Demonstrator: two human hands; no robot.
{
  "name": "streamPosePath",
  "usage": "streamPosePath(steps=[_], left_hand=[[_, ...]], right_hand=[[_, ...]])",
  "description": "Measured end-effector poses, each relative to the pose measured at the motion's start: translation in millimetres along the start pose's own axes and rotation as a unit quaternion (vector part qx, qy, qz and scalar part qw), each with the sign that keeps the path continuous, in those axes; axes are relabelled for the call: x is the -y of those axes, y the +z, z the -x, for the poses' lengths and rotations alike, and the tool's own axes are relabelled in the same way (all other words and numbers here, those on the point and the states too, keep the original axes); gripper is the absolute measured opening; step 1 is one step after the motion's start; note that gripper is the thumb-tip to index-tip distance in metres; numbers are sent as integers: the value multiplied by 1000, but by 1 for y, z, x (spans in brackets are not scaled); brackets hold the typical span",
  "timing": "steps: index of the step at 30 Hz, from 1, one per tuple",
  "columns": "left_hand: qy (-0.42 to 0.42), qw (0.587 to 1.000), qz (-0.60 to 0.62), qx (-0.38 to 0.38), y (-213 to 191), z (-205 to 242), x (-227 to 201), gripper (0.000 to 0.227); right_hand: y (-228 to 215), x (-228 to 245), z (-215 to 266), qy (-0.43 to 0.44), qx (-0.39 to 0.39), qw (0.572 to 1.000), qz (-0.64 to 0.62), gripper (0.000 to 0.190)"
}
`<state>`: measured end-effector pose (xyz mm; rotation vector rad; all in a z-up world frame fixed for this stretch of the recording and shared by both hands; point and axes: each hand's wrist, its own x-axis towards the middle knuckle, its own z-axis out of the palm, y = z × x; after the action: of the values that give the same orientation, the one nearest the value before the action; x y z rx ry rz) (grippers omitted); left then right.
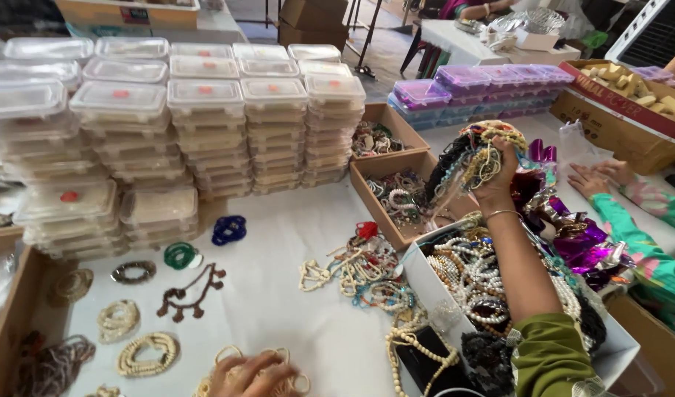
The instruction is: The person sorts through various jewelry items on a table, picking up and examining necklaces, bracelets, and hair accessories. They handle a blue hair accessory, a black beaded necklace, and several pearl necklaces, placing some items into boxes and others on the table.
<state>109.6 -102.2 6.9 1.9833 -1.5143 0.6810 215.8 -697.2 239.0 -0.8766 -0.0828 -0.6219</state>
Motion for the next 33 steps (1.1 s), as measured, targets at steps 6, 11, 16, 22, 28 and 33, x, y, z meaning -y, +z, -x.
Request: streamPosePath(steps=[6,11,16,22,28,33], left_hand=[[-71,979,113,157,-56,-278,-36,29],[-114,980,160,-25,73,-431,-8,31],[-164,951,220,-146,130,-497,5,33],[-200,928,275,-151,122,-496,50,12],[-199,900,334,-195,46,-487,76,11],[-226,904,322,-168,2,-501,68,10]], right_hand=[[-2,-9,-2,7,-17,1000,16,23],[-11,-19,-9,19,-30,999,38,14],[-66,-39,-34,24,25,999,-2,16],[3,-16,-5,-28,-90,995,-17,13],[-35,-24,-24,-83,-85,992,-52,15],[-1,-14,-5,-80,-56,994,-56,20]])
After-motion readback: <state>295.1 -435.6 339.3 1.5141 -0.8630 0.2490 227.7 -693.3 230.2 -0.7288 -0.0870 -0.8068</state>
